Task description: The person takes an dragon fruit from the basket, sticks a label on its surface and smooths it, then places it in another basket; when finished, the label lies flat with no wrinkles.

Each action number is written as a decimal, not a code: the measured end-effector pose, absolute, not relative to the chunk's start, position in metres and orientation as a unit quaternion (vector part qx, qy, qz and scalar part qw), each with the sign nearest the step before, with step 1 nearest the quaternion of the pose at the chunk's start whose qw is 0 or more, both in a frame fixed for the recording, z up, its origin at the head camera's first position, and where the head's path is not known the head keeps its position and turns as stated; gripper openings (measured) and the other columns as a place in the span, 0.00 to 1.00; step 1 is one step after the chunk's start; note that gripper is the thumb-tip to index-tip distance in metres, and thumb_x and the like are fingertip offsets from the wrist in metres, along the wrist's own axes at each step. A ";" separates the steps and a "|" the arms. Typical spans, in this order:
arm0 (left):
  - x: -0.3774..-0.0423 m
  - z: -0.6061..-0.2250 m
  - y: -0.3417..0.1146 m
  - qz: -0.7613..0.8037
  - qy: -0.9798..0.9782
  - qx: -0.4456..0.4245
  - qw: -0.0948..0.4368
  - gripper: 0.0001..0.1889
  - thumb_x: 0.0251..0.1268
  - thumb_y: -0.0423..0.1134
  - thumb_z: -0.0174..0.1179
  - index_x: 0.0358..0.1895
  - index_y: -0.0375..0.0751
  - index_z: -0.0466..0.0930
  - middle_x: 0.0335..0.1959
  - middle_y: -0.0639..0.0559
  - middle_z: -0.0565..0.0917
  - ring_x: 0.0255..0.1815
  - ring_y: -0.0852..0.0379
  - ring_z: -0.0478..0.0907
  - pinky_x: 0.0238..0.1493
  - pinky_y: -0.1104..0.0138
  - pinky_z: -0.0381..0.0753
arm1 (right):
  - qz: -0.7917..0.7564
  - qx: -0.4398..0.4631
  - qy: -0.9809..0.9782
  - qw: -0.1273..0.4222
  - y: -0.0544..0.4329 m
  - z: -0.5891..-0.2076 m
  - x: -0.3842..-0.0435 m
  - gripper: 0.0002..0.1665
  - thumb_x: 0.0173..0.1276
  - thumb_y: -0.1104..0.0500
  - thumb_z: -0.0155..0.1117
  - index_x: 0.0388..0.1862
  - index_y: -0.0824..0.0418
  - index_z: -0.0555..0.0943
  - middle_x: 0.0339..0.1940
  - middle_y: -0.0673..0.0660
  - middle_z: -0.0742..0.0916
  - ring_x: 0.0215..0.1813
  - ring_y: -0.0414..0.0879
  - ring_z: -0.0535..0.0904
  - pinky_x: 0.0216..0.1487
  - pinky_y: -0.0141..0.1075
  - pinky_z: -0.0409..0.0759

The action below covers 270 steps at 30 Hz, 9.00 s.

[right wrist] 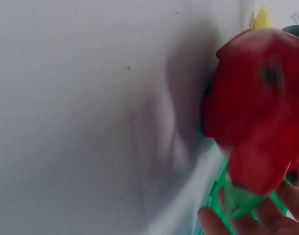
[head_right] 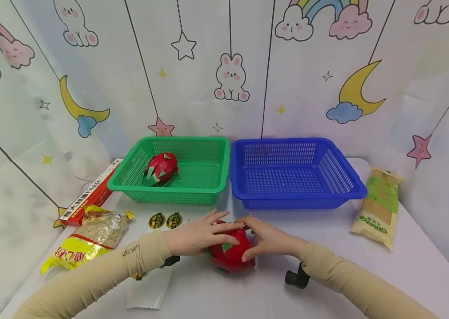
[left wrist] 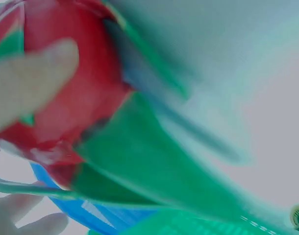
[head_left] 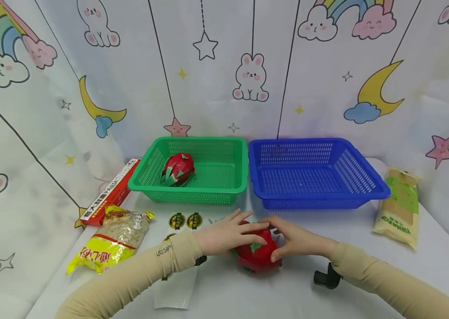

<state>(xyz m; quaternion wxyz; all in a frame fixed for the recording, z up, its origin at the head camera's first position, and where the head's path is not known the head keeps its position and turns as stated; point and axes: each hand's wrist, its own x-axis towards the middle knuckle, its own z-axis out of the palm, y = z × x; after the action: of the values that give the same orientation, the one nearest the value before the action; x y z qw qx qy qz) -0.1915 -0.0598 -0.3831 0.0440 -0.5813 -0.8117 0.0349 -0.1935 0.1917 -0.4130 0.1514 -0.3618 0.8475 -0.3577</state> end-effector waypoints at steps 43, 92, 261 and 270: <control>-0.204 -0.401 -0.090 -0.104 -0.907 -0.407 0.020 0.33 0.58 0.35 0.61 0.67 0.47 0.60 0.61 0.50 0.71 0.60 0.53 0.71 0.52 0.63 0.77 | -0.337 -0.341 0.859 0.179 0.184 -0.407 -0.181 0.21 0.58 0.43 0.65 0.29 0.57 0.69 0.18 0.43 0.74 0.23 0.33 0.67 0.22 0.26 0.67; -0.187 -0.440 -0.187 -0.257 -0.963 -0.074 -0.040 0.27 0.46 0.33 0.70 0.48 0.24 0.66 0.26 0.41 0.78 0.29 0.49 0.77 0.31 0.60 0.76 | -0.343 -0.337 0.858 0.181 0.186 -0.412 -0.183 0.21 0.59 0.43 0.64 0.29 0.56 0.68 0.17 0.42 0.71 0.22 0.33 0.65 0.21 0.26 0.63; -0.122 -0.358 -0.103 -0.610 -0.752 -0.242 -0.055 0.26 0.59 0.27 0.56 0.62 0.30 0.65 0.53 0.33 0.77 0.51 0.44 0.78 0.44 0.71 0.79 | -0.354 -0.429 0.806 -0.204 0.103 -0.353 -0.170 0.11 0.50 0.67 0.71 0.29 0.55 0.79 0.25 0.45 0.82 0.27 0.32 0.76 0.27 0.26 0.76; -0.124 -0.359 -0.104 -0.611 -0.753 -0.239 -0.054 0.26 0.58 0.22 0.51 0.63 0.27 0.63 0.54 0.31 0.76 0.51 0.43 0.78 0.45 0.71 0.78 | -0.350 -0.419 0.813 -0.201 0.105 -0.352 -0.169 0.11 0.50 0.67 0.71 0.29 0.55 0.79 0.24 0.45 0.82 0.28 0.32 0.76 0.26 0.30 0.77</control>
<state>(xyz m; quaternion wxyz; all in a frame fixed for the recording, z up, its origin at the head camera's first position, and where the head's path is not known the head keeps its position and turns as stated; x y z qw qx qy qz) -0.1236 -0.1044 -0.3592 -0.0538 -0.2388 -0.7532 -0.6106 -0.1690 0.1049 -0.3520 -0.2007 -0.4192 0.8131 -0.3505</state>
